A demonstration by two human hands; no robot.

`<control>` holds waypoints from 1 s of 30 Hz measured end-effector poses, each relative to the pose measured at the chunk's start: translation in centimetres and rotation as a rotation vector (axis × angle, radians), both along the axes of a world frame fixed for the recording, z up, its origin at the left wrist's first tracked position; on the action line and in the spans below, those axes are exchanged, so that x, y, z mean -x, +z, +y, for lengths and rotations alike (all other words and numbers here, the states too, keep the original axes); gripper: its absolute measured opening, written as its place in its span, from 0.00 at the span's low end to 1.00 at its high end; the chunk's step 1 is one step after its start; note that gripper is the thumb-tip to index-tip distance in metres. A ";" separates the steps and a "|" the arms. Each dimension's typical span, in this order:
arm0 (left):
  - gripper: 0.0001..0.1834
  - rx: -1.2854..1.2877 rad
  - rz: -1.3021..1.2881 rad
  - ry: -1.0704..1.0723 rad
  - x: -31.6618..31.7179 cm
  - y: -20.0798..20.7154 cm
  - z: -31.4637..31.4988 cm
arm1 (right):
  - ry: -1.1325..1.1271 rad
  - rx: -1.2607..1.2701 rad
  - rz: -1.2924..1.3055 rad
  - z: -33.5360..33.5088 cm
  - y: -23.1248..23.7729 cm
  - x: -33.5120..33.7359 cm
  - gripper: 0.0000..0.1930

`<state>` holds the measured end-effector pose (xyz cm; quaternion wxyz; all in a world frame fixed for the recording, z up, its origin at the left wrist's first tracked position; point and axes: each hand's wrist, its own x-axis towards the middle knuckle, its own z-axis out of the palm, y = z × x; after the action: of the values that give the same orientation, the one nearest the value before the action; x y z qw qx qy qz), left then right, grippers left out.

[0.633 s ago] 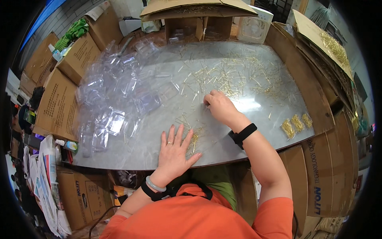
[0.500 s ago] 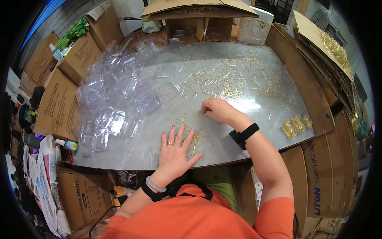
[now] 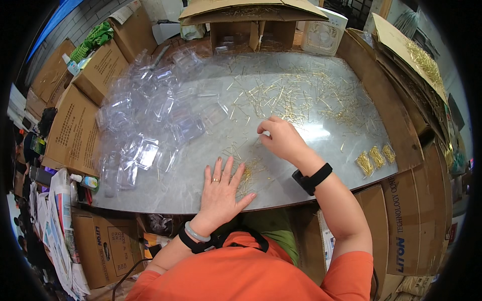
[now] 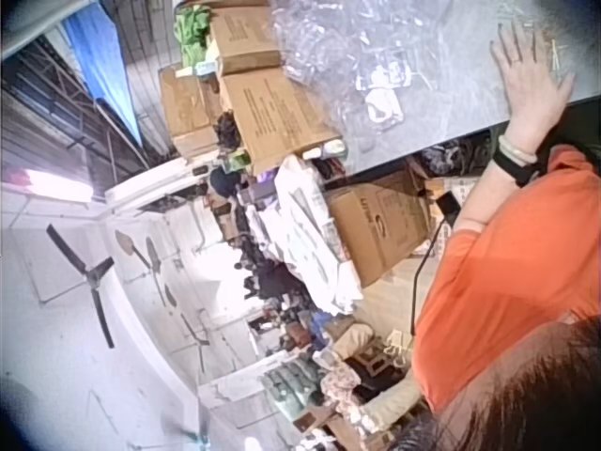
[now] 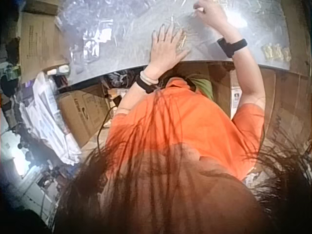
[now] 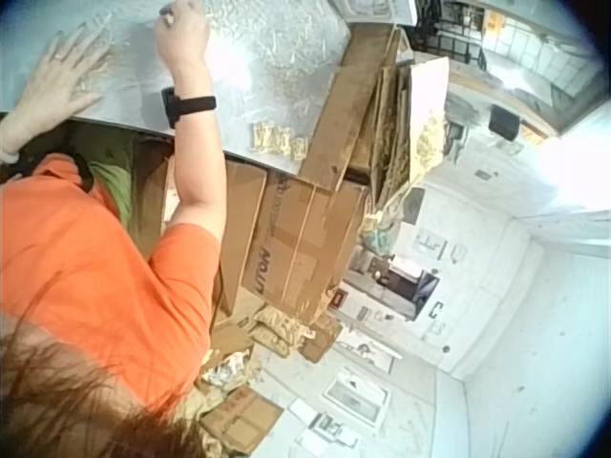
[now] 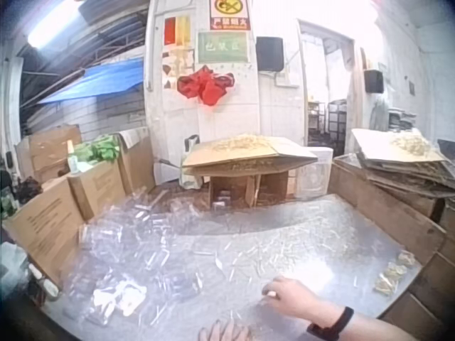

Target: Sorting and counting small gold-colored metal pins or hardware into small plastic containers.

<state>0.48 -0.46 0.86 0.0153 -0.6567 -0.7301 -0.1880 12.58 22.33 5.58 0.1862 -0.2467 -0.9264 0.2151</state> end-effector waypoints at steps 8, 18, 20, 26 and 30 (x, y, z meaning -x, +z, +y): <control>0.43 -0.008 -0.007 -0.009 0.0 -0.1 0.1 | -0.129 -0.070 -0.163 2.6 -1.5 -1.9 0.10; 0.43 -0.018 -0.007 -0.009 0.0 -0.4 0.0 | -0.220 -0.037 -0.070 3.7 -0.4 -1.7 0.06; 0.43 -0.014 -0.006 -0.009 0.0 -0.1 0.1 | -0.217 -0.098 -0.020 3.6 -0.8 -1.5 0.05; 0.43 -0.005 -0.005 -0.005 -0.1 0.0 0.1 | 0.035 -0.620 -0.110 3.2 -2.0 -0.1 0.01; 0.42 0.013 -0.001 0.011 -0.1 -0.1 0.1 | 0.116 -0.595 -0.144 3.3 -1.5 0.4 0.01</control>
<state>0.62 -0.38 0.78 0.0115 -0.6527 -0.7349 -0.1837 12.16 25.67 4.12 0.1717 -0.1425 -0.9720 -0.0730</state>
